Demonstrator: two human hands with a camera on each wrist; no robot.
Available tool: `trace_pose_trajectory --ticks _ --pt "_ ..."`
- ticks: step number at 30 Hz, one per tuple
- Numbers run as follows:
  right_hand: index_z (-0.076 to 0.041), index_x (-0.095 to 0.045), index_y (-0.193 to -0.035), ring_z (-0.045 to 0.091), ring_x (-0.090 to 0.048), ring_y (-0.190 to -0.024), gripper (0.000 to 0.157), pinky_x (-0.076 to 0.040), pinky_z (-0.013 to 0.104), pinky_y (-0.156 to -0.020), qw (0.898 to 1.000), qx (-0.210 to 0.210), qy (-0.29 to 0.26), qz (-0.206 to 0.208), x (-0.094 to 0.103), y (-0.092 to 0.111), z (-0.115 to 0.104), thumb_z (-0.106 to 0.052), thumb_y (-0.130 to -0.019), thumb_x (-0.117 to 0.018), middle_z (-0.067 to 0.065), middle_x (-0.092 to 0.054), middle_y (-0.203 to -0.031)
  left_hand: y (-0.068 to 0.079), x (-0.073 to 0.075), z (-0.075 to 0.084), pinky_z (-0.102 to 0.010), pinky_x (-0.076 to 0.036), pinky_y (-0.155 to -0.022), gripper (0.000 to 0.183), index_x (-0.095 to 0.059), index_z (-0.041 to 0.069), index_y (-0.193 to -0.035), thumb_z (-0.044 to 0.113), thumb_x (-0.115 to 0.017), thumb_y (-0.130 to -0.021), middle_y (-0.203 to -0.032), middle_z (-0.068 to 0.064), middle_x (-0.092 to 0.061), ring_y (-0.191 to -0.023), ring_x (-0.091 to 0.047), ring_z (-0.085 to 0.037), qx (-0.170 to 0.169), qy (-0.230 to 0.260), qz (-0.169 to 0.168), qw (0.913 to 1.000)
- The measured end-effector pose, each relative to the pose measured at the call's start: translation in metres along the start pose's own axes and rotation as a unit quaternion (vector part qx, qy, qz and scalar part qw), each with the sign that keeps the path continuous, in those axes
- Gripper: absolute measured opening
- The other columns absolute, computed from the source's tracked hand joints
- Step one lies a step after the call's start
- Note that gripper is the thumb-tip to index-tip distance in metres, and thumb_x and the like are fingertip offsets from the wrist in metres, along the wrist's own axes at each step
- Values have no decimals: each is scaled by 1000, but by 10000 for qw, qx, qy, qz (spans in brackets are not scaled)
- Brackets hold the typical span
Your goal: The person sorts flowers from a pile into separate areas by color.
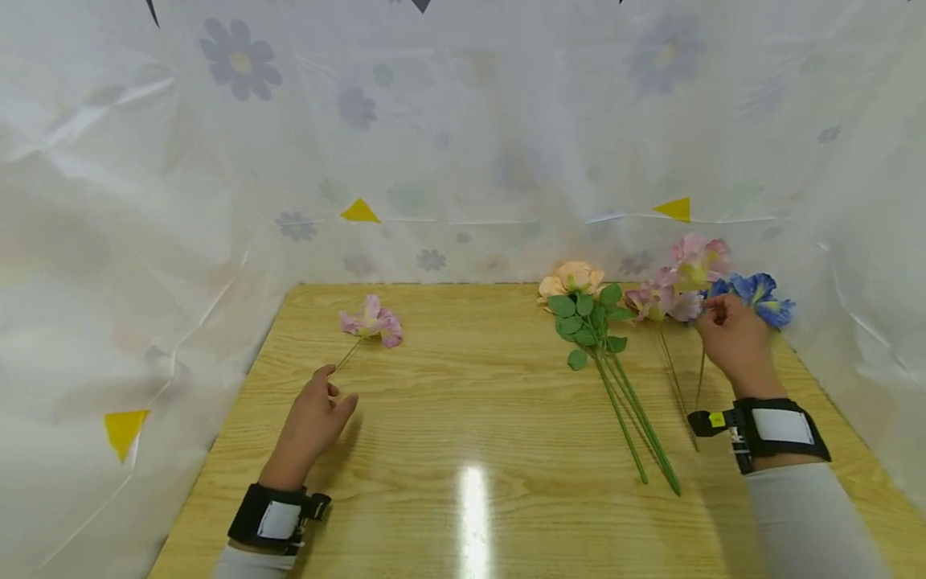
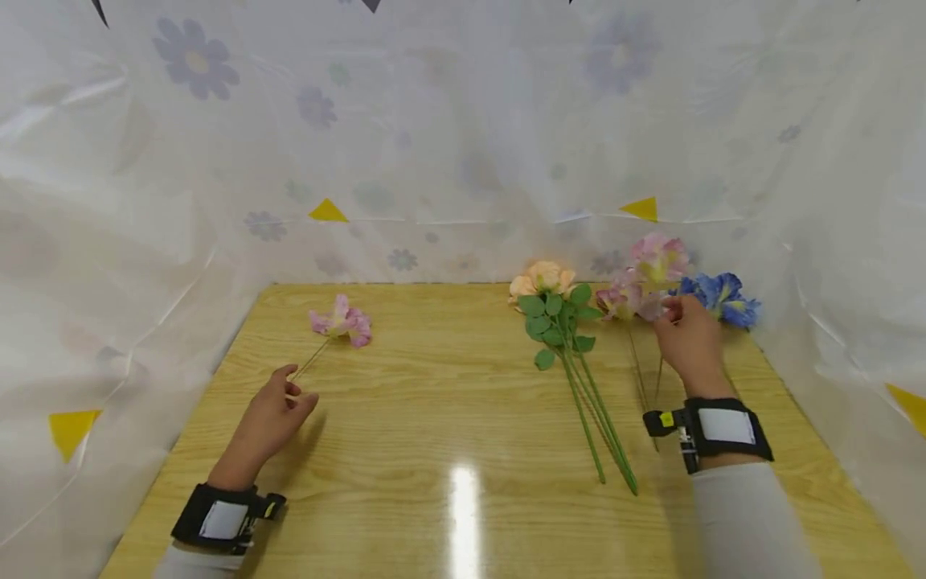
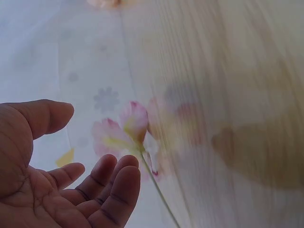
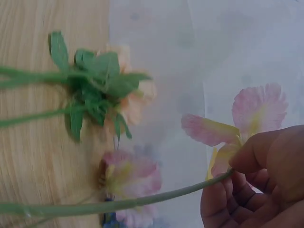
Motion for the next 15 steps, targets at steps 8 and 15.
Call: trace_pose_trajectory --ticks 8,15 --pt "12 -50 -119 36 -50 -72 37 -37 44 -57 9976 188 477 461 2 -28 41 -8 -90 -40 29 -55 -97 10 8 -16 -52 -48 -76 54 -40 -3 -136 29 -53 -95 -119 -28 -49 -102 -52 -40 90 -216 14 9997" --pt "15 -52 -115 30 -50 -55 34 -37 41 -48 9944 626 847 121 -33 -23 63 -1 -86 -45 31 -57 -89 9 6 -17 -52 -48 -74 47 -48 -4 -129 26 -55 -94 -115 -27 -50 -96 -53 -38 -165 -334 129 9992"
Point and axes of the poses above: each hand's wrist, its own y-axis away from the middle knuckle, its own x-axis out of the back of the hand, z = x × y, the point moved 1 cm from there along -y, towards the middle knuckle
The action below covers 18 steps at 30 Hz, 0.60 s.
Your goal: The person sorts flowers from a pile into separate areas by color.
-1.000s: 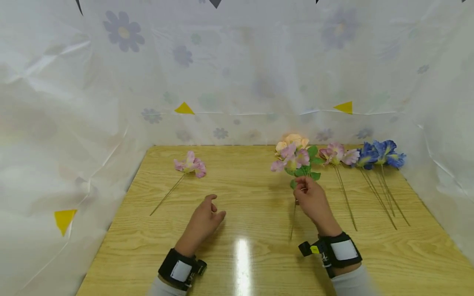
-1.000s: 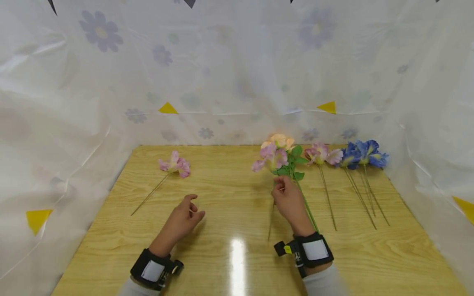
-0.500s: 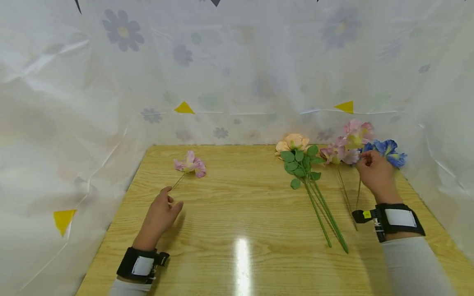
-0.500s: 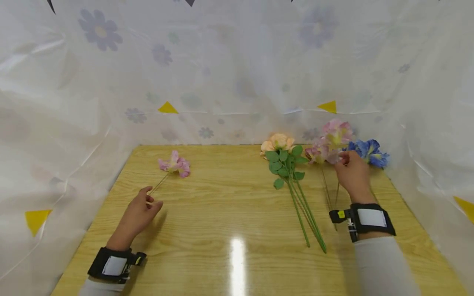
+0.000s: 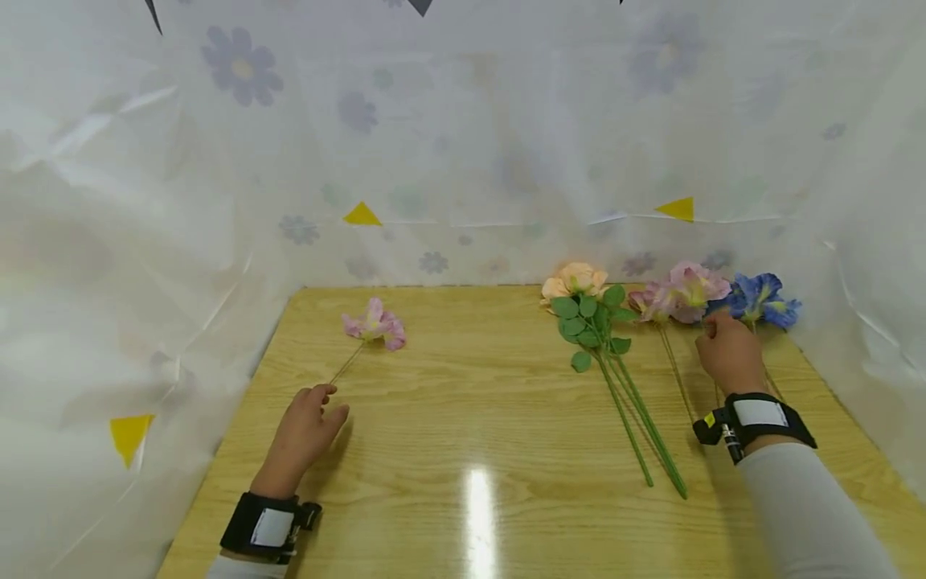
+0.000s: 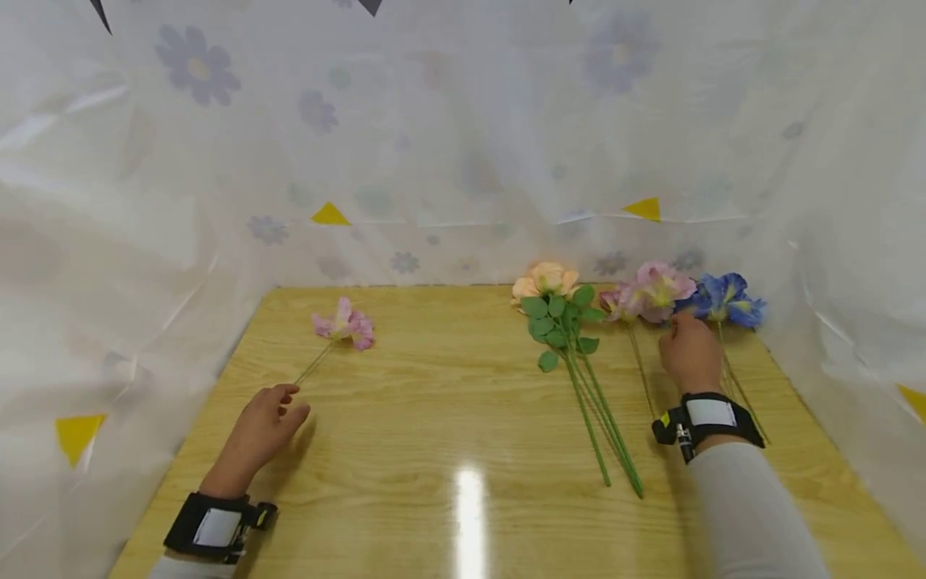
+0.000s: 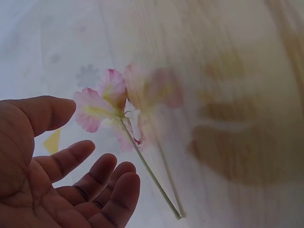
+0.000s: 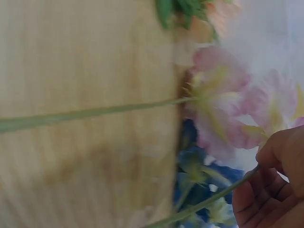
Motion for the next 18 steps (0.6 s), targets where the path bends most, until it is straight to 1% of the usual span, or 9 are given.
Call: trace_pose_trajectory --ticks 2,4,6,8,10,12,15,18 --pt "14 -52 -116 32 -52 -58 34 -40 43 -48 9998 102 -16 -143 -8 2 1 -2 -86 -47 32 -58 -91 -2 -1 0 -52 -48 -74 47 -48 -4 -129 27 -55 -94 -116 -27 -50 -96 -53 -37 -2 -47 -50 10000" --pt "14 -52 -115 36 -55 -64 34 -43 48 -51 9996 182 -37 -204 -14 4 0 -3 -86 -50 33 -58 -93 -5 -2 1 -53 -47 -75 48 -48 -5 -129 26 -54 -94 -117 -28 -49 -97 -53 -38 8 -79 -68 9999" --pt "12 -52 -116 38 -56 -69 33 -44 50 -54 9995 165 -85 -259 -16 5 -1 -5 -88 -52 33 -58 -94 -10 -2 1 -55 -47 -76 47 -48 -7 -128 25 -55 -93 -116 -31 -49 -98 -52 -41 -7 -232 13 9997" --pt "12 -52 -116 39 -56 -71 34 -45 51 -56 9995 107 -137 -269 -17 6 -3 -8 -89 -54 33 -58 -95 -17 -2 0 -58 -46 -78 46 -50 -9 -124 23 -56 -92 -114 -34 -49 -98 -51 -46 -23 -471 188 9987" --pt "11 -52 -116 38 -56 -71 34 -45 50 -56 9994 13 -201 -277 -15 8 -4 -11 -90 -54 32 -59 -95 -24 -2 -1 -61 -44 -80 45 -52 -11 -122 22 -56 -91 -113 -36 -49 -98 -48 -51 17 -707 316 9970" --pt "10 -53 -116 37 -56 -69 35 -44 49 -55 9994 -72 -228 -243 -14 9 -4 -16 -91 -54 31 -59 -94 -31 -1 -2 -62 -42 -82 44 -52 -12 -120 20 -54 -91 -111 -38 -49 -97 -46 -54 103 -932 346 9950" --pt "9 -54 -115 36 -55 -70 38 -44 49 -56 9994 -153 -246 -176 -12 11 -4 -22 -93 -54 31 -59 -94 -41 0 -4 -64 -40 -84 44 -50 -14 -121 19 -52 -91 -111 -39 -48 -97 -44 -56 248 -1041 194 9941" --pt "9 -54 -115 38 -54 -76 41 -43 50 -59 9992 -244 -281 -173 -10 14 -2 -25 -94 -51 31 -58 -97 -48 1 -6 -63 -42 -80 43 -51 -14 -119 17 -51 -90 -107 -39 -49 -92 -47 -55 274 -1176 23 9927"
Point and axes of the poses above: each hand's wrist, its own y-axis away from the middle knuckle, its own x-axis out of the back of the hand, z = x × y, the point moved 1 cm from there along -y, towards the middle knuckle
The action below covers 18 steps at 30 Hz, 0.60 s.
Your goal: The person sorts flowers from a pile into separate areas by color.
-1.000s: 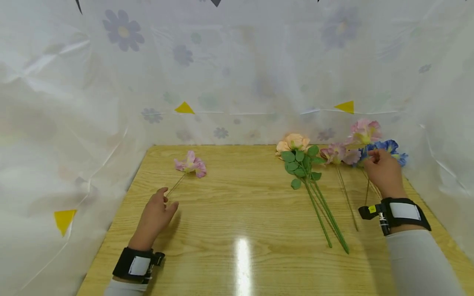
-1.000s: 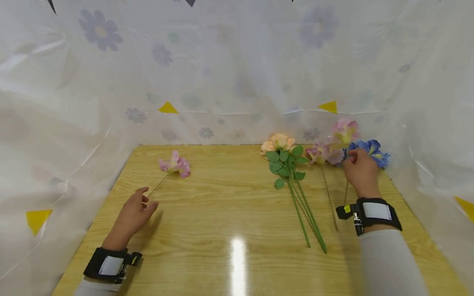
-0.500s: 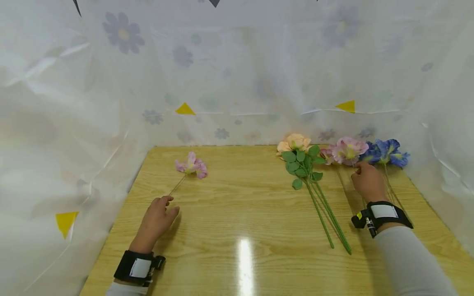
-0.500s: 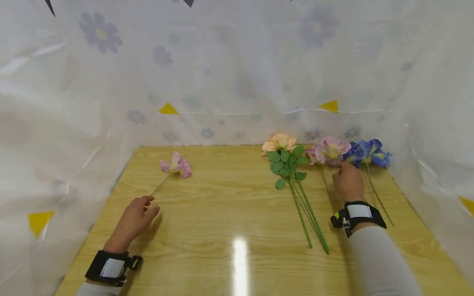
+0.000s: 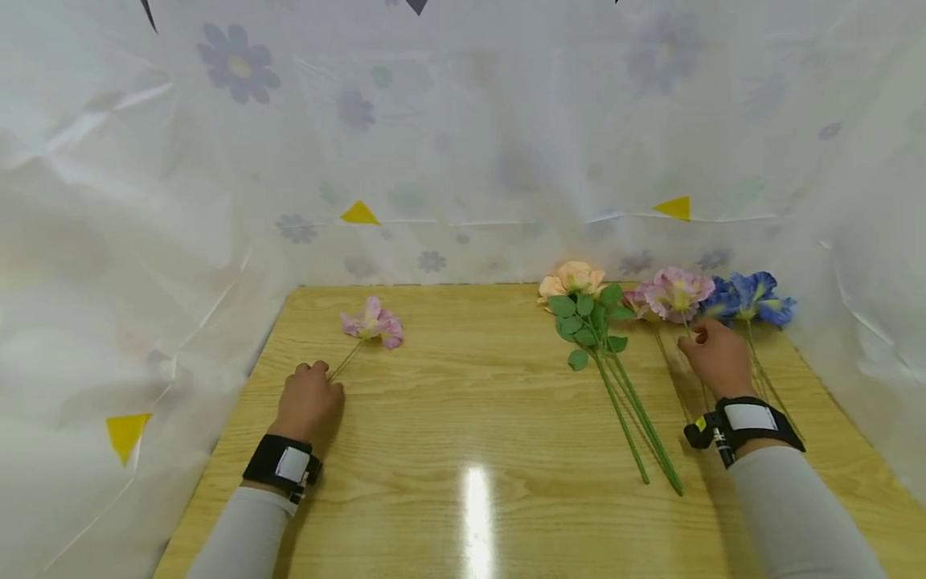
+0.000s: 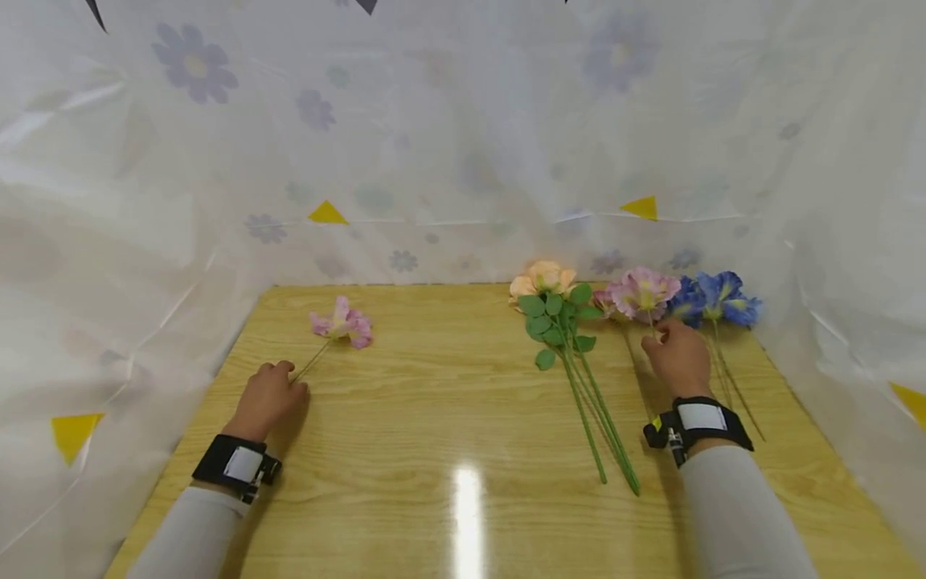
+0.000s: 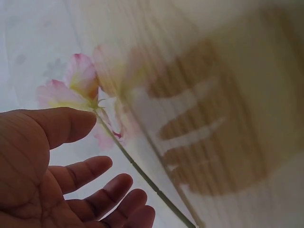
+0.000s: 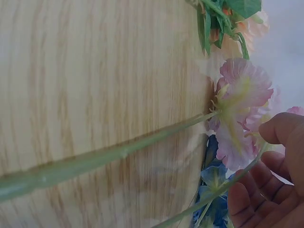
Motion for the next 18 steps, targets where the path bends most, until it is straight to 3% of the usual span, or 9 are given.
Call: trace_pose_trajectory --ticks 5,9,13,18 --pt "10 -53 -118 41 -54 -81 45 -44 52 -62 9998 -170 -136 -12 1 5 1 -28 -95 -49 32 -57 -102 -8 -3 0 -60 -47 -73 37 -51 -12 -119 10 -51 -88 -101 -36 -54 -85 -53 -50 -58 -218 -93 9997" --pt "8 -58 -113 39 -54 -78 39 -44 52 -62 9983 -216 -288 449 2 11 -1 -25 -95 -50 29 -59 -98 -11 -6 3 -58 -50 -69 29 -51 -9 -117 6 -43 -93 -99 -32 -55 -82 -56 -46 -92 -462 -97 9988" --pt "4 -63 -106 35 -54 -74 32 -44 48 -58 9950 -195 -449 866 1 17 -6 -23 -94 -51 26 -62 -93 -5 -5 5 -58 -51 -63 25 -55 -10 -105 4 -37 -95 -89 -30 -56 -77 -57 -46 51 -808 -286 9963" --pt "1 -63 -105 31 -54 -73 32 -43 42 -56 9935 -221 -595 944 1 19 -15 -25 -95 -49 23 -62 -92 6 0 -1 -53 -51 -59 19 -58 -6 -96 2 -40 -93 -81 -24 -60 -73 -58 -38 -36 -853 -485 9952"
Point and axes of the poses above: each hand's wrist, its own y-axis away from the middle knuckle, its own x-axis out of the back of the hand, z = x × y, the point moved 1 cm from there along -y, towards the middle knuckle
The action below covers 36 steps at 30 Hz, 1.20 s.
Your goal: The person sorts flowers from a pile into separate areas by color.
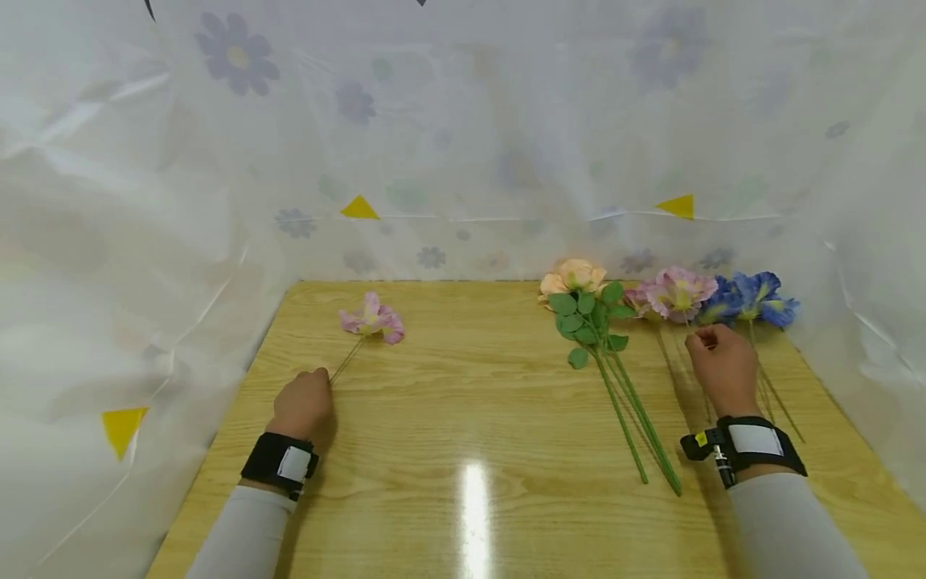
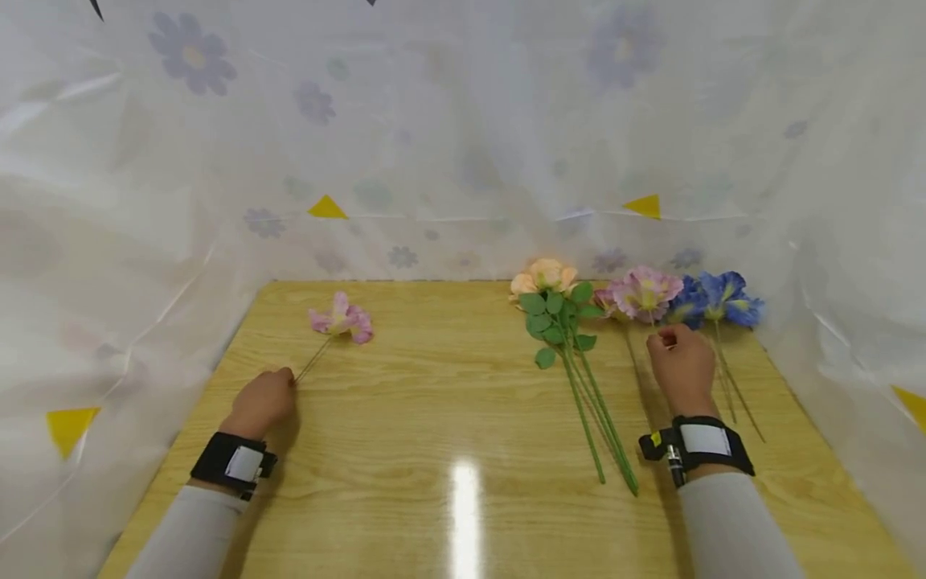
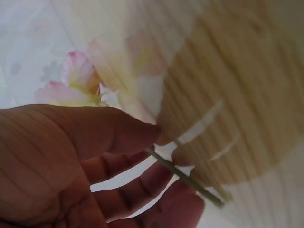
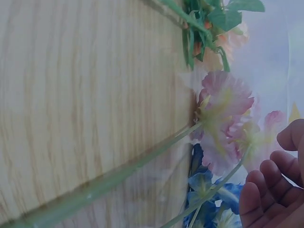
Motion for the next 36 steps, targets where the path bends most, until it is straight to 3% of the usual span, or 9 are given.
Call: trace_pose_trajectory --ticks 3,8,13,17,24,28,32,36 --pt "0 -64 -105 30 -54 -73 32 -43 40 -55 10000 -46 -74 -35 -1 -1 -5 -26 -95 -49 22 -63 -92 2 1 -7 -49 -51 -61 20 -59 -2 -101 1 -42 -92 -88 -22 -64 -75 -59 -33 -155 123 -130 9997" --pt "0 -62 -109 28 -53 -75 36 -43 38 -54 9985 -232 -312 -380 -5 -1 -12 -30 -96 -46 21 -61 -96 1 0 -12 -46 -51 -60 27 -59 -1 -111 -2 -44 -89 -97 -23 -65 -76 -59 -31 -124 253 -347 9990" --pt "-3 -62 -110 27 -53 -77 38 -44 37 -55 9971 -256 -499 -513 -11 2 -26 -34 -96 -45 19 -62 -97 1 0 -4 -42 -48 -56 29 -59 -1 -112 -2 -45 -86 -88 -21 -66 -65 -55 -26 -270 643 -143 9975" --pt "-3 -61 -111 24 -53 -75 39 -44 36 -54 9952 -147 -645 -724 -16 9 -45 -36 -97 -45 17 -61 -97 -1 -6 14 -37 -43 -53 34 -58 -1 -115 -2 -46 -83 -79 -15 -64 -59 -48 -21 -368 1198 22 9921" --pt "-6 -59 -114 24 -53 -80 41 -45 39 -61 9863 -111 -1087 -1234 -34 22 -86 -40 -97 -44 16 -60 -101 -2 -20 49 -29 -32 -46 39 -56 3 -122 -1 -46 -84 -63 -4 -49 -48 -39 -16 -521 1756 196 9829" --pt "-5 -59 -113 23 -53 -84 39 -44 40 -64 9837 70 -1256 -1282 -45 27 -98 -38 -97 -46 15 -60 -103 -2 -22 69 -28 -33 -47 38 -56 6 -123 3 -50 -86 -68 -6 -53 -50 -40 -15 -664 2070 411 9752" --pt "-6 -60 -112 27 -54 -83 37 -45 39 -64 9773 137 -1595 -1388 -57 32 -109 -37 -97 -49 16 -61 -100 -1 -22 91 -29 -41 -48 37 -53 9 -127 8 -52 -90 -82 -9 -61 -57 -50 -15 -624 2663 332 9613" --pt "-7 -59 -113 34 -56 -84 37 -49 39 -62 9660 17 -2042 -1586 -69 38 -125 -39 -96 -50 17 -61 -97 -1 -26 116 -30 -47 -50 39 -50 12 -131 11 -51 -92 -88 -10 -61 -60 -57 -15 -447 3447 162 9375"
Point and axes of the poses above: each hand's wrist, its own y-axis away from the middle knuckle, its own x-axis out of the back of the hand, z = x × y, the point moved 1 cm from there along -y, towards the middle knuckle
